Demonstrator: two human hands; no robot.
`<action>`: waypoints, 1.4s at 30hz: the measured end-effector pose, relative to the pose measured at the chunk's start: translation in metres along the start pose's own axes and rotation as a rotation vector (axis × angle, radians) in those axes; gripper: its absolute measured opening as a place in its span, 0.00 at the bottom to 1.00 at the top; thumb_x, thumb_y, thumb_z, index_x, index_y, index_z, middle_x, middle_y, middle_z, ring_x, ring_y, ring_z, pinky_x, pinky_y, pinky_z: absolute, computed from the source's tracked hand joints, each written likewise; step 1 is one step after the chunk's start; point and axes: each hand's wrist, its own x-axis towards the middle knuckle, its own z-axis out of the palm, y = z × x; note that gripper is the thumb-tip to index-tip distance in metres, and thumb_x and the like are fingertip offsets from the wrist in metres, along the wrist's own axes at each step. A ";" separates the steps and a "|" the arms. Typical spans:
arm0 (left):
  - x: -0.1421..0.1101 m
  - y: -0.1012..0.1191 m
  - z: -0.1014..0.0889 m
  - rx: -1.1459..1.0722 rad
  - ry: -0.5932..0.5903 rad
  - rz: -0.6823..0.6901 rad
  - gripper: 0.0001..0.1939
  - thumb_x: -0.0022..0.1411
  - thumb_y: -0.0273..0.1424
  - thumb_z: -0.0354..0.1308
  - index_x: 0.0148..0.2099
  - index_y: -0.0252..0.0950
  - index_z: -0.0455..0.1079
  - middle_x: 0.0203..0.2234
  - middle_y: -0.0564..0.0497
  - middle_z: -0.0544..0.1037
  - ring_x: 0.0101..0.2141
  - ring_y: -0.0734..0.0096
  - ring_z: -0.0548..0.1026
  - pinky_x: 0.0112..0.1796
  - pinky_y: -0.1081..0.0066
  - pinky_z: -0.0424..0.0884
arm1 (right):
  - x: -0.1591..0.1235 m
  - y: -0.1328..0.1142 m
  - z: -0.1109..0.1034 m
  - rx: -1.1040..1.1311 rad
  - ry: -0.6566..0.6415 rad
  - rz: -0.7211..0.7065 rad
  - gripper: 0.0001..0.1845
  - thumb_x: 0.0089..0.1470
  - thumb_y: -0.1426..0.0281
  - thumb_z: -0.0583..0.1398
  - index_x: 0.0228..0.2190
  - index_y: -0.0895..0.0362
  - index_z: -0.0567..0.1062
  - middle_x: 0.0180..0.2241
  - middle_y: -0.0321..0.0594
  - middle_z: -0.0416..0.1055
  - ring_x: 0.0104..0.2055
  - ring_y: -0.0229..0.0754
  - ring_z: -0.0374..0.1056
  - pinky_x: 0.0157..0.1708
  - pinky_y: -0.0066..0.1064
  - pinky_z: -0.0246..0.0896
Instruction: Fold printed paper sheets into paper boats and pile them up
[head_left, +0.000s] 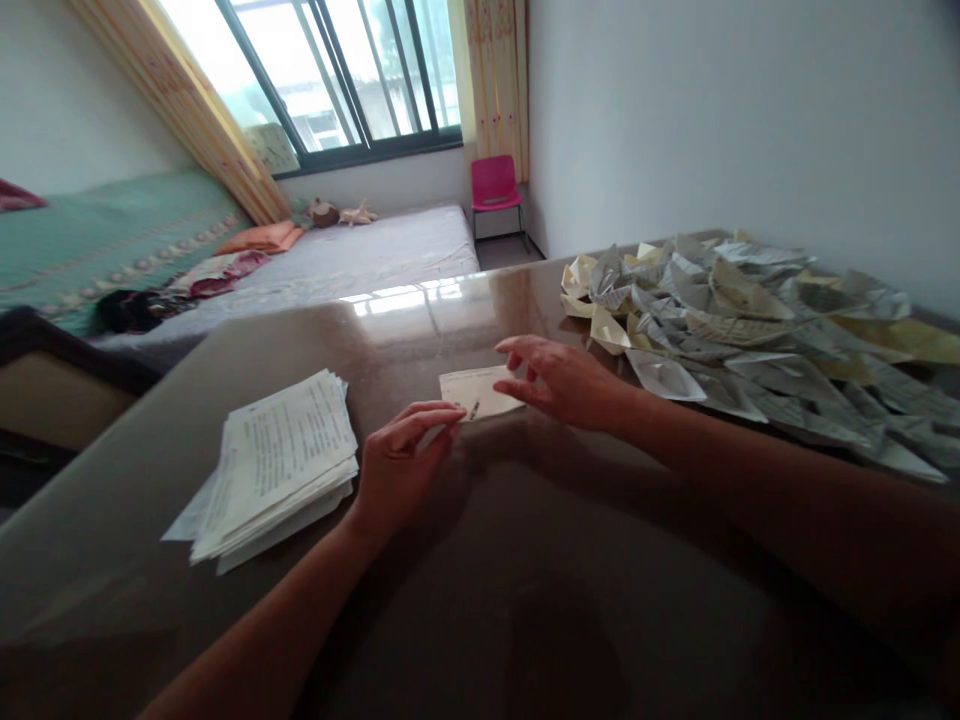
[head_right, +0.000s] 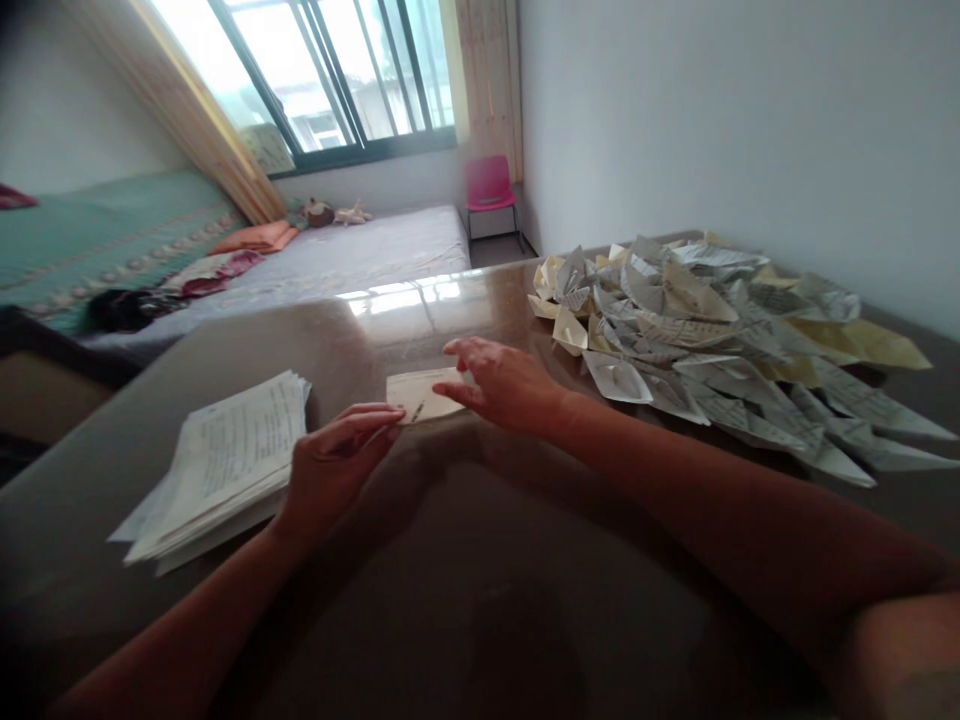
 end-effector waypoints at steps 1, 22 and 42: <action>0.000 0.003 -0.001 -0.031 0.064 -0.027 0.08 0.58 0.28 0.62 0.41 0.38 0.77 0.39 0.49 0.79 0.41 0.69 0.77 0.43 0.71 0.74 | 0.002 0.002 0.000 0.093 0.051 0.035 0.29 0.58 0.54 0.56 0.54 0.59 0.63 0.45 0.47 0.72 0.42 0.44 0.70 0.42 0.34 0.62; -0.005 -0.011 -0.002 0.721 -0.278 0.527 0.07 0.64 0.31 0.56 0.43 0.42 0.74 0.37 0.53 0.79 0.41 0.66 0.71 0.38 0.68 0.72 | 0.006 0.029 0.040 0.437 0.023 0.147 0.26 0.54 0.67 0.61 0.53 0.58 0.63 0.37 0.41 0.72 0.29 0.36 0.67 0.30 0.30 0.63; -0.007 -0.011 -0.012 0.601 -0.473 0.326 0.16 0.66 0.26 0.47 0.48 0.42 0.74 0.43 0.51 0.78 0.44 0.67 0.73 0.42 0.67 0.73 | -0.010 0.000 0.020 0.022 -0.434 -0.299 0.15 0.61 0.62 0.54 0.32 0.56 0.76 0.32 0.39 0.74 0.33 0.36 0.66 0.31 0.26 0.52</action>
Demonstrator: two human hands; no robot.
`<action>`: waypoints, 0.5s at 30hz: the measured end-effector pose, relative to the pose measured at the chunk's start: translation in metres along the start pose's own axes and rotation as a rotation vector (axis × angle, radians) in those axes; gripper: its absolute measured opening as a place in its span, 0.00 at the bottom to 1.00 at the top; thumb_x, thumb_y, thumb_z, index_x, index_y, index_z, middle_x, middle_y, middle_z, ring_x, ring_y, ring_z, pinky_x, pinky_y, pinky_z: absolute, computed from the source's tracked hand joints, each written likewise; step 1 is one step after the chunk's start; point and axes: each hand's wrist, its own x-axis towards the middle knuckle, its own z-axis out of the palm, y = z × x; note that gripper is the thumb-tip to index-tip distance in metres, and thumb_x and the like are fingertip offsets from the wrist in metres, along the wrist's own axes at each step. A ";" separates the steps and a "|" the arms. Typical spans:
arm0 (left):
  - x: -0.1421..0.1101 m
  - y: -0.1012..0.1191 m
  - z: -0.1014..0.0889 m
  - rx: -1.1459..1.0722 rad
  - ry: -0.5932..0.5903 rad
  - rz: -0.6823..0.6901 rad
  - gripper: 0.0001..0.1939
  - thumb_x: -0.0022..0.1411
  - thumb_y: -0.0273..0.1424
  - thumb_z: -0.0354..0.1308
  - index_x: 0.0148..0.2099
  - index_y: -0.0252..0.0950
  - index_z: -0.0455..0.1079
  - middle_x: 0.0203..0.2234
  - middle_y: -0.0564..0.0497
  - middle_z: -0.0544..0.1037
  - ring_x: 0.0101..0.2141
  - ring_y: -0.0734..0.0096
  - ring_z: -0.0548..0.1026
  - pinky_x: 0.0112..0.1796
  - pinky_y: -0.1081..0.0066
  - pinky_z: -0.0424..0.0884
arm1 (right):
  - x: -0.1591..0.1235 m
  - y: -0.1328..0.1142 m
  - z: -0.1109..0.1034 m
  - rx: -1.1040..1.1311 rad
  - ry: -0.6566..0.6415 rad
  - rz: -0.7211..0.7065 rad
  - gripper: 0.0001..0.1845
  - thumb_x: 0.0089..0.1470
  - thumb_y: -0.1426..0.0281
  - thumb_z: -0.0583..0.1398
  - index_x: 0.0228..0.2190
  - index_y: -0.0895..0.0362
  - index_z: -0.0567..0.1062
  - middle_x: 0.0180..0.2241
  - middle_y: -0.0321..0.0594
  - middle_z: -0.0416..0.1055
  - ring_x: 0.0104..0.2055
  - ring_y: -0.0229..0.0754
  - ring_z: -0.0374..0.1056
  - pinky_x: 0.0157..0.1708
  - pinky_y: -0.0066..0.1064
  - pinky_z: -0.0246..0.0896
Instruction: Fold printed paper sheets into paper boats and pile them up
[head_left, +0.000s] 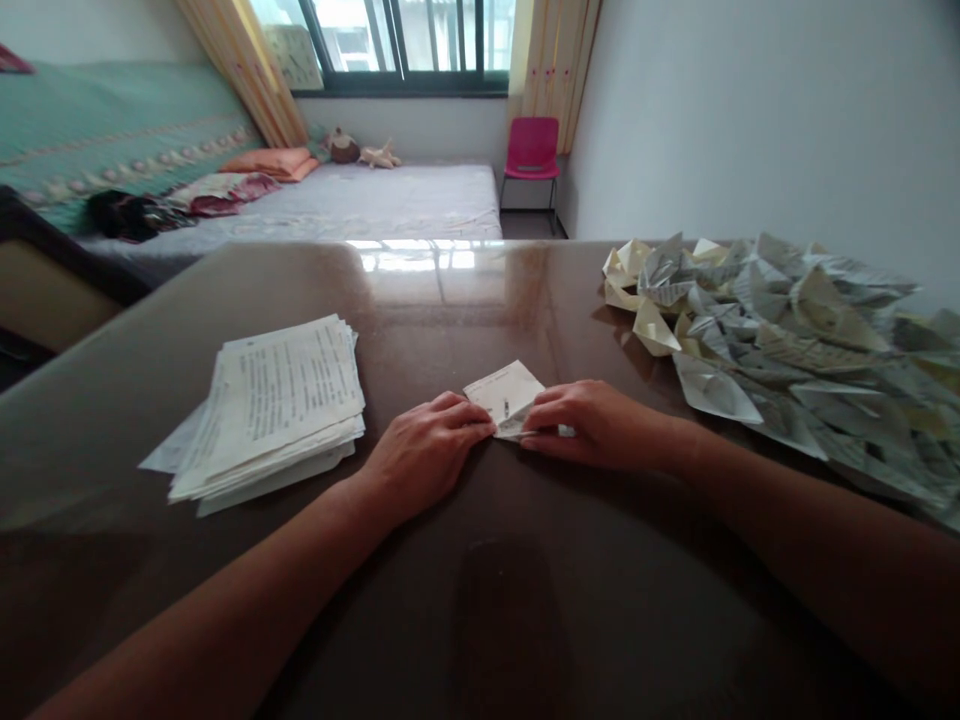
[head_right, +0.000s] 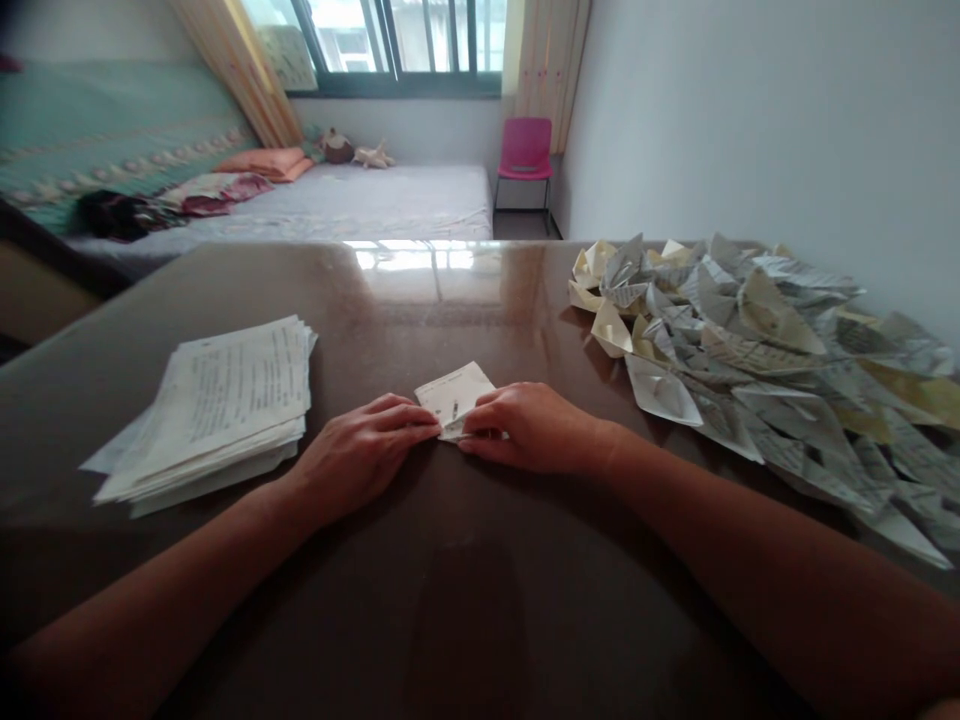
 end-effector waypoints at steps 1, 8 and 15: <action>0.000 0.000 0.000 0.014 -0.004 0.000 0.16 0.66 0.27 0.47 0.48 0.42 0.75 0.43 0.51 0.78 0.44 0.67 0.73 0.42 0.67 0.73 | 0.001 0.001 0.001 0.029 -0.001 0.036 0.16 0.61 0.61 0.54 0.31 0.57 0.76 0.31 0.39 0.74 0.30 0.35 0.65 0.30 0.26 0.51; -0.002 -0.002 0.000 0.074 -0.029 0.015 0.14 0.66 0.27 0.49 0.46 0.40 0.74 0.44 0.52 0.78 0.45 0.67 0.73 0.43 0.67 0.73 | 0.006 0.006 0.012 -0.045 0.065 0.361 0.20 0.59 0.56 0.54 0.26 0.57 0.74 0.23 0.37 0.72 0.23 0.34 0.61 0.24 0.27 0.43; -0.002 -0.001 0.001 0.083 -0.034 0.002 0.13 0.66 0.27 0.49 0.47 0.39 0.74 0.45 0.52 0.78 0.45 0.66 0.72 0.44 0.66 0.72 | 0.007 0.000 0.015 -0.264 0.058 0.432 0.20 0.61 0.55 0.50 0.30 0.54 0.74 0.27 0.40 0.75 0.27 0.39 0.67 0.25 0.29 0.42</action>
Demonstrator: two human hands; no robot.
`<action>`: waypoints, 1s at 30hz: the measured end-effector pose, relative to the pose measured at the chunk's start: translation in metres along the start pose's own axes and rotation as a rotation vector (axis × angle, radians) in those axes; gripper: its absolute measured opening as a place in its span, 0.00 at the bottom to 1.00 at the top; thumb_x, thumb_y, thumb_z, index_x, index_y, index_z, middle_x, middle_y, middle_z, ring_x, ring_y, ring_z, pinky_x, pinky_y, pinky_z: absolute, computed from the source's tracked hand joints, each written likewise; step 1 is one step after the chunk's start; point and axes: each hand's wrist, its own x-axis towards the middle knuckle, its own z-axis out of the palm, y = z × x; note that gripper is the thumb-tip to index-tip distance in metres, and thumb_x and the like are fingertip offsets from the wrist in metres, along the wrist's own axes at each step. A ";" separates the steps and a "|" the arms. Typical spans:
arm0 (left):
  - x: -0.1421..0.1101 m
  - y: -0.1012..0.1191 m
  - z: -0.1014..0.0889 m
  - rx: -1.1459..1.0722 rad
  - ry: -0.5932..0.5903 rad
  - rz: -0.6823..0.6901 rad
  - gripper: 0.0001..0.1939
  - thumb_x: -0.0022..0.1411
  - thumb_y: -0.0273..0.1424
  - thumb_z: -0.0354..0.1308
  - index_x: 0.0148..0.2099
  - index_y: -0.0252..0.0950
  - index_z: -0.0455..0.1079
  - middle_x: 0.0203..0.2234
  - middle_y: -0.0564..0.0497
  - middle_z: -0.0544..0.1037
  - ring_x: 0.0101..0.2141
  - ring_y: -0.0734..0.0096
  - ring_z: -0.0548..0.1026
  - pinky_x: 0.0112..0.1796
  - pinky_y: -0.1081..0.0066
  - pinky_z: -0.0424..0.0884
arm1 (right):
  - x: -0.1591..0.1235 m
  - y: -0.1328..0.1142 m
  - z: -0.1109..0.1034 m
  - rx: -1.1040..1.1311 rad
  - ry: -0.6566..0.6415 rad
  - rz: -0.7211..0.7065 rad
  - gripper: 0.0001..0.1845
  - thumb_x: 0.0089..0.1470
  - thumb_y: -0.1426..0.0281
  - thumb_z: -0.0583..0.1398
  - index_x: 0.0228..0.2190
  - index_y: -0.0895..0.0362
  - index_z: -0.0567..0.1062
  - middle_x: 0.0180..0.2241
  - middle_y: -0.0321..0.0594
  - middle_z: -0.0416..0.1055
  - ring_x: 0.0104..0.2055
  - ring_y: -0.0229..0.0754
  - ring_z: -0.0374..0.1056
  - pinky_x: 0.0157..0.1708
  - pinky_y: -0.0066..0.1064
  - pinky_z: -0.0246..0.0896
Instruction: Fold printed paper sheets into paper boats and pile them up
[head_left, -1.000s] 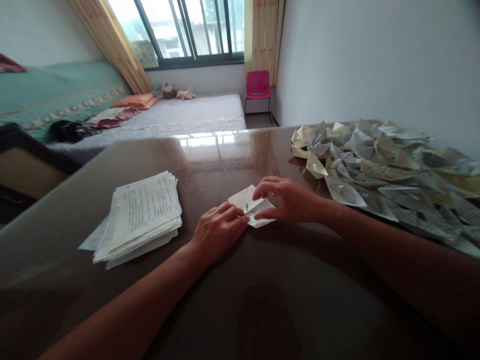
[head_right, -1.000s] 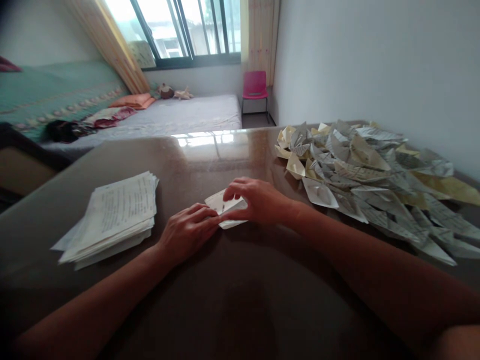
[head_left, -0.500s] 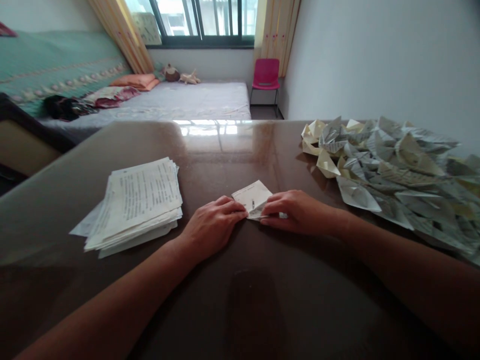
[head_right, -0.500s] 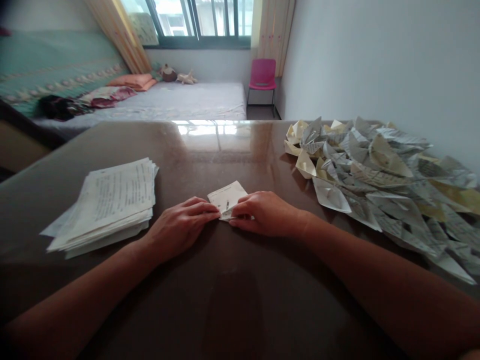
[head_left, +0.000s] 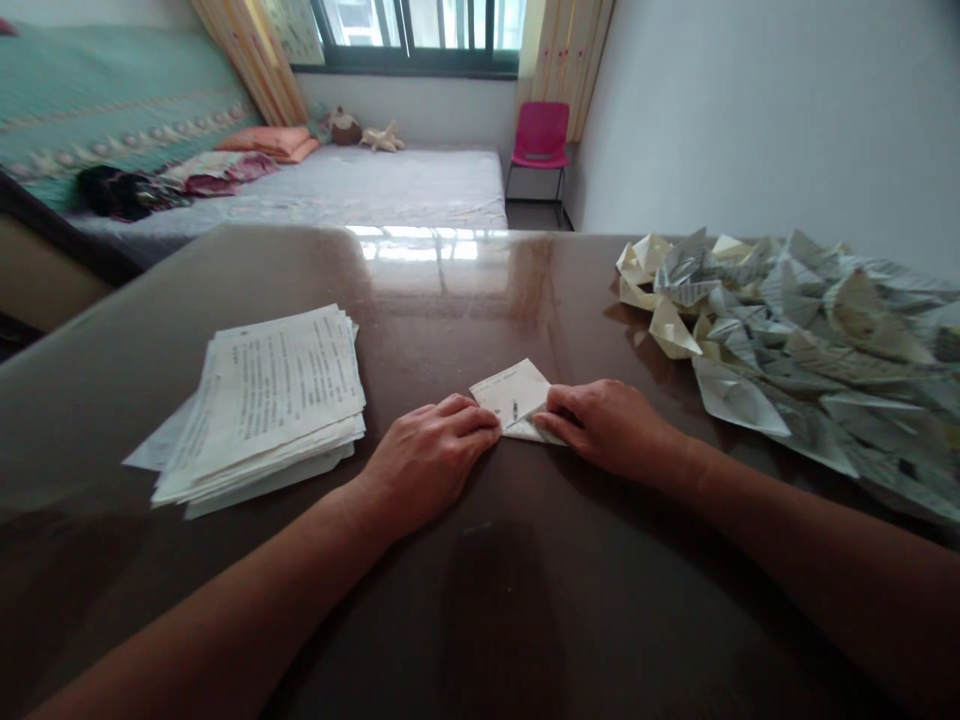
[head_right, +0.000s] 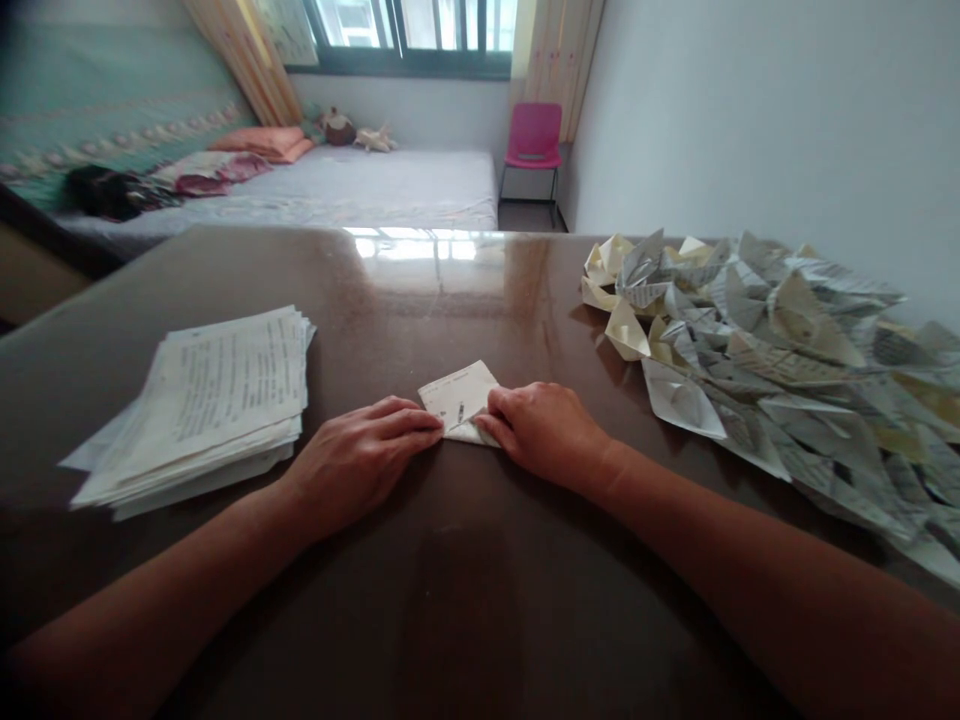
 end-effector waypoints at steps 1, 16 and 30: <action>0.000 0.000 0.000 -0.001 0.002 0.001 0.13 0.66 0.27 0.49 0.47 0.39 0.74 0.44 0.51 0.78 0.45 0.66 0.72 0.44 0.66 0.72 | 0.000 -0.001 0.000 -0.014 0.004 0.000 0.20 0.61 0.56 0.50 0.30 0.54 0.74 0.27 0.40 0.75 0.27 0.40 0.68 0.25 0.30 0.42; 0.003 0.012 -0.003 0.146 -0.089 -0.002 0.18 0.66 0.28 0.50 0.57 0.44 0.65 0.46 0.47 0.73 0.46 0.62 0.69 0.43 0.63 0.72 | 0.002 0.000 0.004 -0.034 0.019 -0.017 0.18 0.61 0.56 0.51 0.28 0.54 0.72 0.28 0.39 0.76 0.29 0.41 0.70 0.25 0.30 0.43; 0.003 0.014 -0.005 0.163 -0.075 0.051 0.21 0.64 0.26 0.52 0.59 0.43 0.65 0.53 0.51 0.73 0.49 0.63 0.68 0.42 0.66 0.71 | -0.030 -0.034 -0.024 -0.211 -0.067 -0.274 0.19 0.60 0.77 0.50 0.51 0.62 0.69 0.36 0.49 0.76 0.34 0.45 0.75 0.27 0.29 0.62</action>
